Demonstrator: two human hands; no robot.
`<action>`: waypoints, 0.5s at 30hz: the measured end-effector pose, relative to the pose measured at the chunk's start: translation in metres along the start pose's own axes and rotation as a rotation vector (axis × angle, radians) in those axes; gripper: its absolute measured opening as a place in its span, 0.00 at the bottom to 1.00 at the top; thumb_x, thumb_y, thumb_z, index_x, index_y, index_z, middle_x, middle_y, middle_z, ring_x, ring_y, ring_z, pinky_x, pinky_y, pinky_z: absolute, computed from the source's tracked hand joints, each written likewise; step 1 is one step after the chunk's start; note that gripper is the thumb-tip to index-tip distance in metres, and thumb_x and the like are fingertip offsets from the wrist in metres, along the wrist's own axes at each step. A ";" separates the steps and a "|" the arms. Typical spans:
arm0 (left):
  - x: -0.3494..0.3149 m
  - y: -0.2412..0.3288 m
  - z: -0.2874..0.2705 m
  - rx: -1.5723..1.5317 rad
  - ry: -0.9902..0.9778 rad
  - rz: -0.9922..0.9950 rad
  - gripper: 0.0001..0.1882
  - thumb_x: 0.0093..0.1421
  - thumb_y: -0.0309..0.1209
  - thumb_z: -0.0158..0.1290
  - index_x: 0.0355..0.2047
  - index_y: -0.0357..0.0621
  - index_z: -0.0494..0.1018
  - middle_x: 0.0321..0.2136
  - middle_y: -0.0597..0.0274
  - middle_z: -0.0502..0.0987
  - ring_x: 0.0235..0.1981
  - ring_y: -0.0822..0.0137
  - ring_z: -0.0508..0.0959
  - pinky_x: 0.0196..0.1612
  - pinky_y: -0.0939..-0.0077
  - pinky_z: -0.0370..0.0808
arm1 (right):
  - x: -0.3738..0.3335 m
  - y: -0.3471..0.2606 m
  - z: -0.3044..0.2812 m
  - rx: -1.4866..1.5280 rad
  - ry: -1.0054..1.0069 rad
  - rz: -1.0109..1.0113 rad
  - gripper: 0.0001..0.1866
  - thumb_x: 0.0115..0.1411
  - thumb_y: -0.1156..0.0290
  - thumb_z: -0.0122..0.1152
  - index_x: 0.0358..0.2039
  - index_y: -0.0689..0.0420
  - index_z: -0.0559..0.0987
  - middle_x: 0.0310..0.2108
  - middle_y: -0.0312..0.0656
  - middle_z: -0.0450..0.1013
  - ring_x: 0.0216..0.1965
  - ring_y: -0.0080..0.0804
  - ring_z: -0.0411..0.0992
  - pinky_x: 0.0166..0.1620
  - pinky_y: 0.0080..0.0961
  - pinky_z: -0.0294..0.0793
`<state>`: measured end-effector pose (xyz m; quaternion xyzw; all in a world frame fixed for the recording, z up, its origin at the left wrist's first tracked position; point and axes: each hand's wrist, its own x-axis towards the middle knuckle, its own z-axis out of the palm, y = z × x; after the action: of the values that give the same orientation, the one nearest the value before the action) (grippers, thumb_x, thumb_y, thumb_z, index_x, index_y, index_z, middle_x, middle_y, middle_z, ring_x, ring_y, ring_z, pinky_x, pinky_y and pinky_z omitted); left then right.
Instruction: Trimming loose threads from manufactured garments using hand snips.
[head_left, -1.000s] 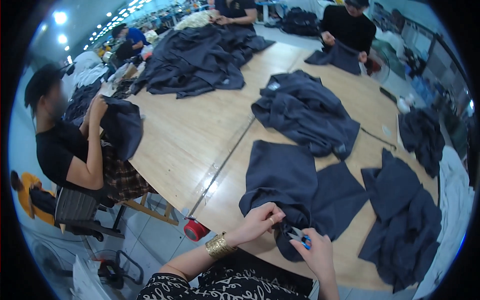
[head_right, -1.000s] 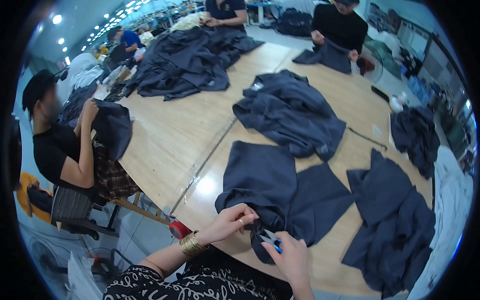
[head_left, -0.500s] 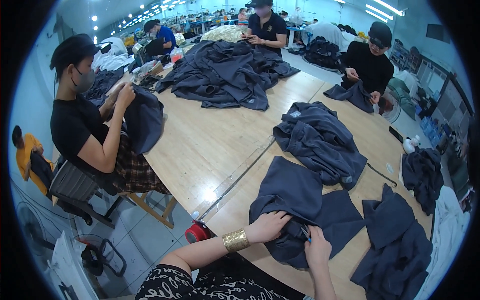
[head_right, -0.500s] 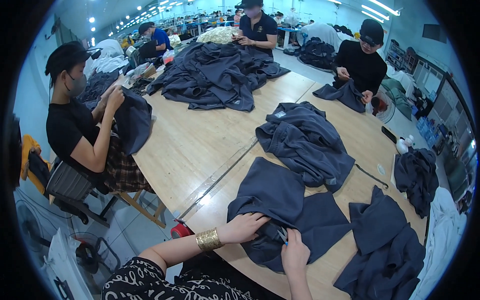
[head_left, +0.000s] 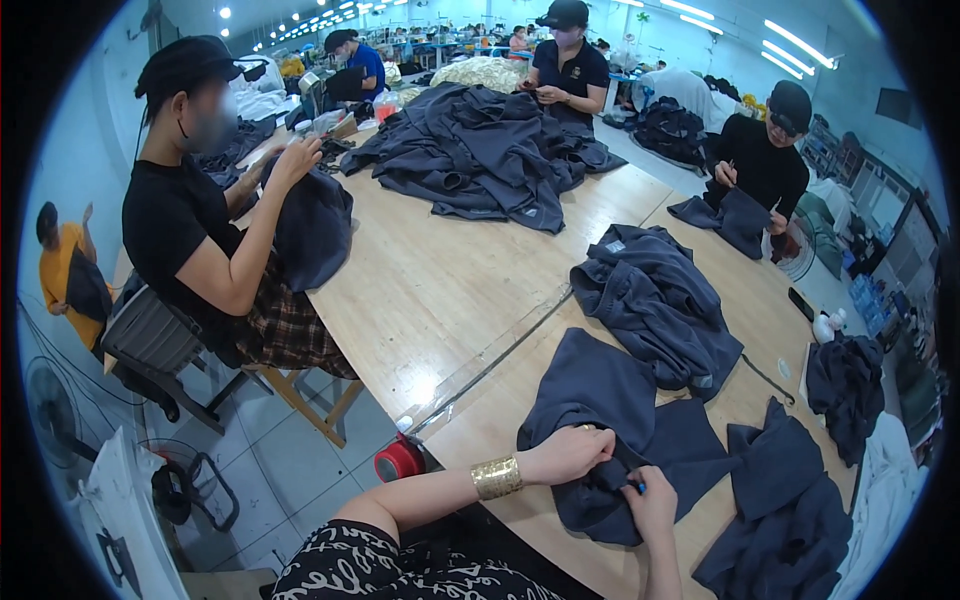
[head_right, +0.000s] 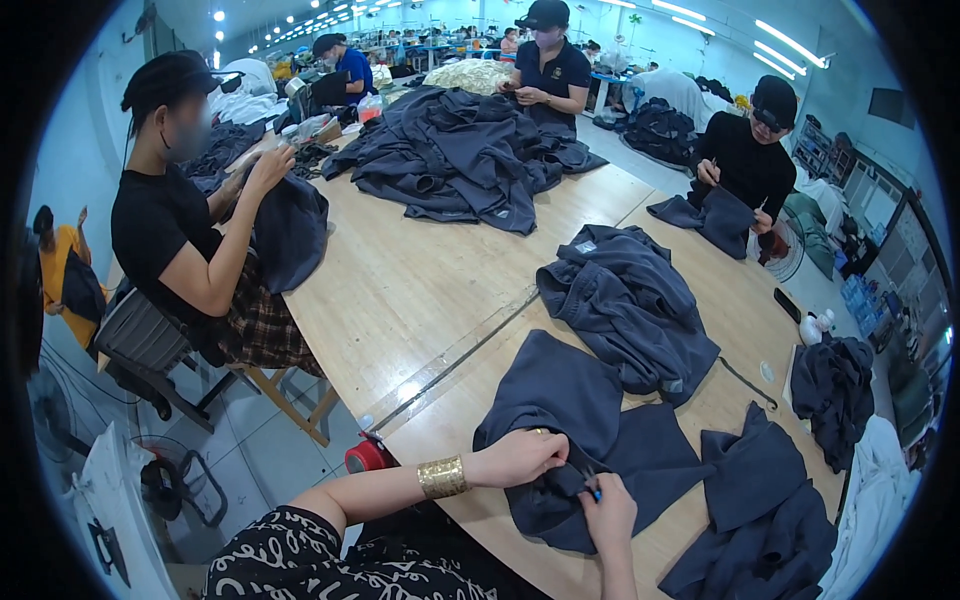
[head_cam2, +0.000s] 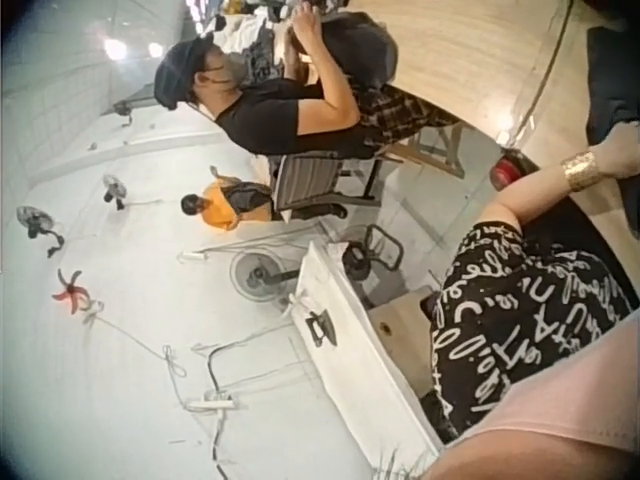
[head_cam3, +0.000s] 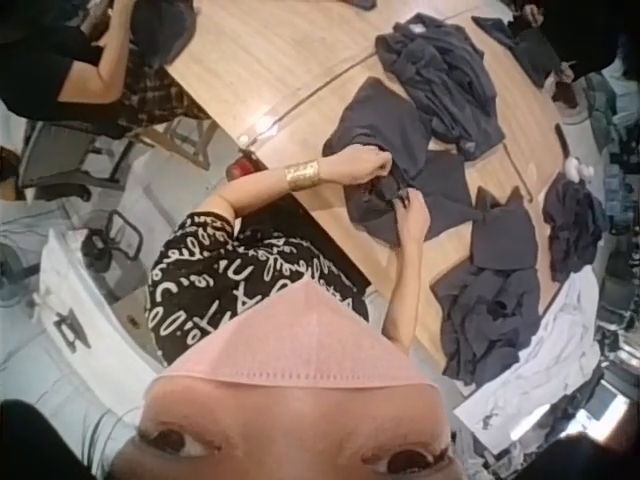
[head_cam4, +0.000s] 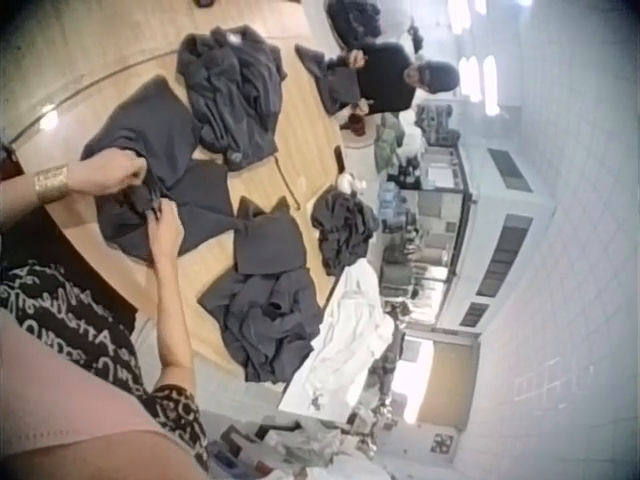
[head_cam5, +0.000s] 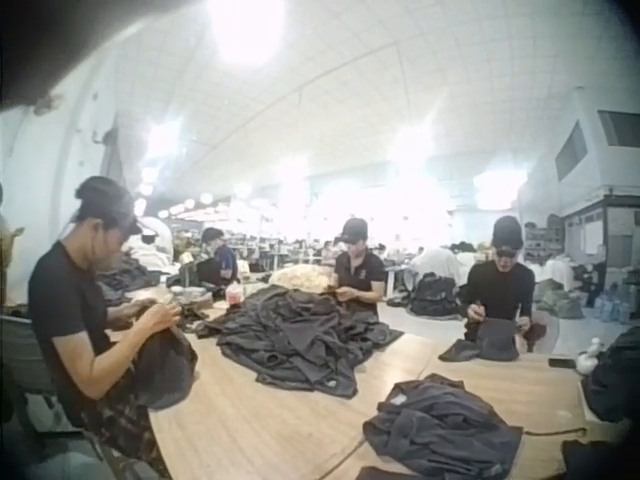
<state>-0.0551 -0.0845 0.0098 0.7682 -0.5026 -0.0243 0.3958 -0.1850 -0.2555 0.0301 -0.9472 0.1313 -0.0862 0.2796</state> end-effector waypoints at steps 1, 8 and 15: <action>0.003 0.013 -0.011 -0.086 0.009 0.024 0.06 0.59 0.28 0.51 0.34 0.41 0.66 0.29 0.57 0.72 0.32 0.57 0.74 0.36 0.67 0.70 | 0.003 0.004 -0.009 0.121 0.018 0.027 0.10 0.47 0.75 0.66 0.30 0.59 0.75 0.27 0.44 0.73 0.29 0.40 0.74 0.35 0.29 0.71; 0.013 0.042 -0.050 -0.157 -0.029 0.217 0.16 0.54 0.30 0.58 0.40 0.42 0.66 0.35 0.57 0.71 0.38 0.56 0.72 0.41 0.67 0.70 | 0.000 -0.058 -0.108 0.761 0.160 0.192 0.10 0.45 0.85 0.61 0.29 0.61 0.74 0.26 0.32 0.68 0.27 0.16 0.64 0.33 0.12 0.64; 0.022 0.052 -0.065 0.112 0.138 0.211 0.22 0.44 0.26 0.60 0.40 0.46 0.66 0.35 0.61 0.68 0.43 0.59 0.71 0.49 0.65 0.61 | -0.026 -0.055 -0.144 0.860 0.509 0.098 0.14 0.45 0.79 0.64 0.33 0.59 0.72 0.24 0.32 0.68 0.20 0.14 0.63 0.22 0.08 0.58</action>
<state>-0.0550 -0.0737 0.0948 0.7318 -0.5527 0.0986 0.3863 -0.2330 -0.2763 0.1768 -0.6877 0.1924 -0.3478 0.6075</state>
